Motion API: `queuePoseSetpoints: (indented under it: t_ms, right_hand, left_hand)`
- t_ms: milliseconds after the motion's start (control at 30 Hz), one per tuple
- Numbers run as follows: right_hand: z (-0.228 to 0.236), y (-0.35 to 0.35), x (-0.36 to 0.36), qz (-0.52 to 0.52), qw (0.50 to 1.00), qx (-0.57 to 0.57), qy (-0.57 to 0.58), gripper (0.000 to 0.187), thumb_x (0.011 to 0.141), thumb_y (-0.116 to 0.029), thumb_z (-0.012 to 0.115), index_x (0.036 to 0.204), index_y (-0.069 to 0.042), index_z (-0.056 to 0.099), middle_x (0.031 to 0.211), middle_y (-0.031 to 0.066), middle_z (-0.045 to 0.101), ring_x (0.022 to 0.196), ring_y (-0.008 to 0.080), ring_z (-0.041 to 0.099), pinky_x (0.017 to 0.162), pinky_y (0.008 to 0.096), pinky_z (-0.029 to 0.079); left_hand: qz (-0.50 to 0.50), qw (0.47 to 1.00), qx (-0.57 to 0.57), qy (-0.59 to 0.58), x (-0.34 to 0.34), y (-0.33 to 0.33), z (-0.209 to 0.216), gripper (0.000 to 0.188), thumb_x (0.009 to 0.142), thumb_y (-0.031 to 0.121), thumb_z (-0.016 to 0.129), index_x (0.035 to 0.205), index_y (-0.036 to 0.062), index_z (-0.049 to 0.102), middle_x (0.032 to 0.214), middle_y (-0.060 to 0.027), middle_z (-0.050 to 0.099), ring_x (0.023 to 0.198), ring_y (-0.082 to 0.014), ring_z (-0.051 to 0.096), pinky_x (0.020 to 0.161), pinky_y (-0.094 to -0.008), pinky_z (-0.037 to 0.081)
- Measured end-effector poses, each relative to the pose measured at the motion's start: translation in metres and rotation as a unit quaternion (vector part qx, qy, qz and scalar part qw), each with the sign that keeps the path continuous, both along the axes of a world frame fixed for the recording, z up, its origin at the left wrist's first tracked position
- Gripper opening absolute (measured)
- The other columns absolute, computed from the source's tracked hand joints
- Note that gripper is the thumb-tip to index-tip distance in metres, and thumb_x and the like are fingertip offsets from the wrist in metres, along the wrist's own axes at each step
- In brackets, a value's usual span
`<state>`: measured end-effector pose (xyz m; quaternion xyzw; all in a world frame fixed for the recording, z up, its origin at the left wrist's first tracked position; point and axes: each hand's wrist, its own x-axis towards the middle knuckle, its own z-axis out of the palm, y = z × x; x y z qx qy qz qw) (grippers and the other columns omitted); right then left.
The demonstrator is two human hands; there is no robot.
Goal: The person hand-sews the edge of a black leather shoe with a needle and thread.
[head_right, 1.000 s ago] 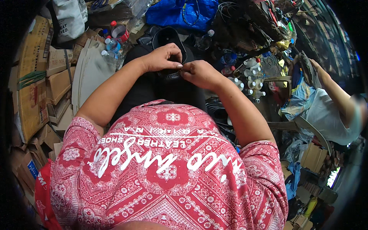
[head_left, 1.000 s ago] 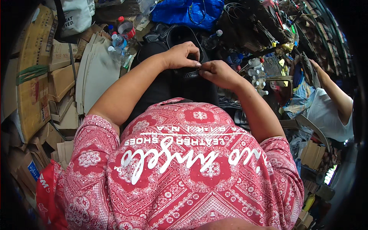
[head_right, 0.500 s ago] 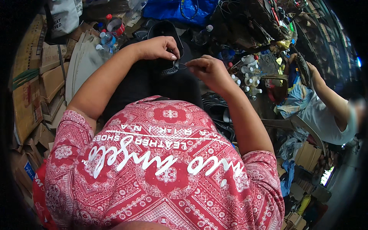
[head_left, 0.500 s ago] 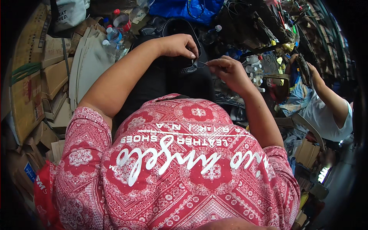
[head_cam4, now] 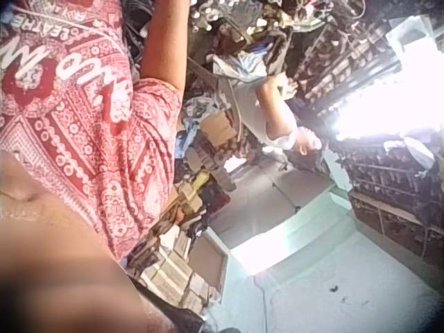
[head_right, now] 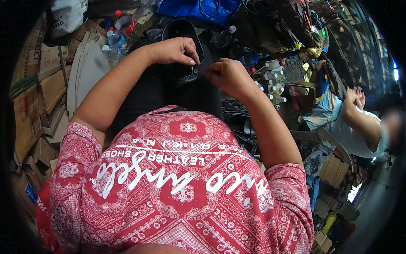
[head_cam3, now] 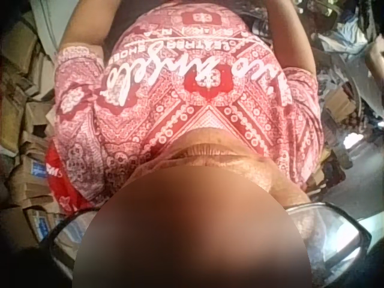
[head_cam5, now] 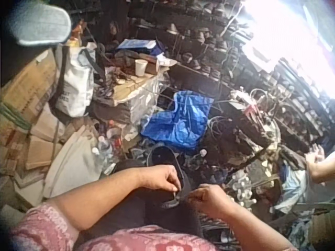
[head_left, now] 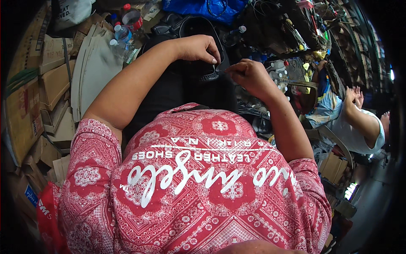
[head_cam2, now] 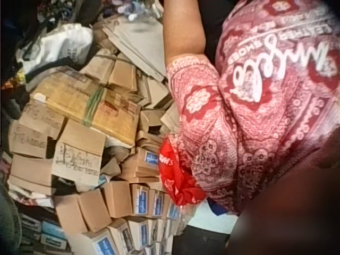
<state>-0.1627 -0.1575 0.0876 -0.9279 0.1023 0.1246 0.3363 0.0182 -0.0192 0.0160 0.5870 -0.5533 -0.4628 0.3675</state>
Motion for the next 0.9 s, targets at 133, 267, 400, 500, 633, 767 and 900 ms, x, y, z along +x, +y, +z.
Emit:
queuePoseSetpoints:
  t_ms: [133,267,400,500,633,767,900]
  right_hand:
    - [0.005,0.004,0.001,0.016,0.999,-0.044,-0.011,0.019,0.078,-0.011,0.064,0.095,-0.005,0.071,0.090,0.0163,0.066,0.084,0.0292,0.065,0.075,0.0349,0.051]
    - [0.000,0.012,0.001,0.007,0.999,-0.033,-0.019,0.019,0.078,-0.012,0.065,0.094,-0.005,0.071,0.089,0.0169,0.066,0.084,0.0293,0.065,0.076,0.0343,0.051]
    - [-0.011,0.010,-0.002,-0.062,0.996,0.069,0.002,0.017,0.080,-0.008,0.066,0.096,-0.005,0.071,0.090,0.0121,0.065,0.084,0.0209,0.065,0.076,0.0307,0.050]
    - [-0.029,-0.011,-0.004,-0.079,0.984,0.156,0.038,0.018,0.081,-0.004,0.066,0.098,-0.007,0.071,0.092,0.0063,0.062,0.087,0.0153,0.061,0.078,0.0276,0.049]
    - [-0.044,-0.030,-0.001,-0.037,0.968,0.239,0.061,0.021,0.083,-0.002,0.065,0.101,-0.010,0.071,0.094,0.0020,0.057,0.090,0.0134,0.058,0.083,0.0255,0.046]
    - [-0.056,-0.038,0.002,-0.024,0.962,0.265,0.066,0.017,0.086,-0.002,0.061,0.100,-0.007,0.069,0.095,-0.0007,0.055,0.092,0.0091,0.054,0.084,0.0243,0.042]
    - [-0.057,-0.038,0.006,-0.008,0.961,0.270,0.064,0.015,0.086,-0.002,0.061,0.099,-0.007,0.069,0.093,-0.0009,0.057,0.091,0.0085,0.055,0.085,0.0241,0.042]
  left_hand:
    - [0.009,1.000,-0.006,0.004,-0.002,0.001,-0.001,0.019,0.079,0.020,0.068,0.094,0.0097,0.073,0.093,-0.0051,0.050,0.093,-0.0194,0.051,0.083,-0.0302,0.041]
    - [0.012,1.000,-0.006,-0.006,-0.003,0.003,0.001,0.019,0.079,0.019,0.068,0.095,0.0096,0.073,0.094,-0.0049,0.050,0.093,-0.0190,0.051,0.084,-0.0301,0.041]
    - [0.027,0.997,-0.040,-0.056,-0.008,0.004,-0.001,0.020,0.080,0.019,0.067,0.096,0.0093,0.072,0.095,-0.0046,0.050,0.092,-0.0186,0.051,0.083,-0.0302,0.042]
    - [0.016,0.998,-0.019,-0.049,-0.006,0.005,0.004,0.020,0.078,0.015,0.068,0.097,0.0098,0.072,0.097,-0.0042,0.049,0.092,-0.0182,0.051,0.083,-0.0300,0.042]
    - [-0.005,0.999,-0.028,-0.044,-0.004,0.005,-0.002,0.024,0.074,0.009,0.071,0.098,0.0109,0.072,0.099,-0.0039,0.047,0.090,-0.0183,0.051,0.083,-0.0289,0.042]
    - [0.003,0.997,-0.040,-0.059,-0.006,0.006,-0.001,0.025,0.072,0.008,0.072,0.097,0.0093,0.072,0.098,-0.0034,0.047,0.091,-0.0184,0.051,0.083,-0.0283,0.042]
    - [0.014,0.996,-0.043,-0.078,-0.007,0.007,0.000,0.025,0.070,0.007,0.073,0.095,0.0086,0.073,0.098,-0.0030,0.047,0.091,-0.0182,0.051,0.083,-0.0284,0.042]
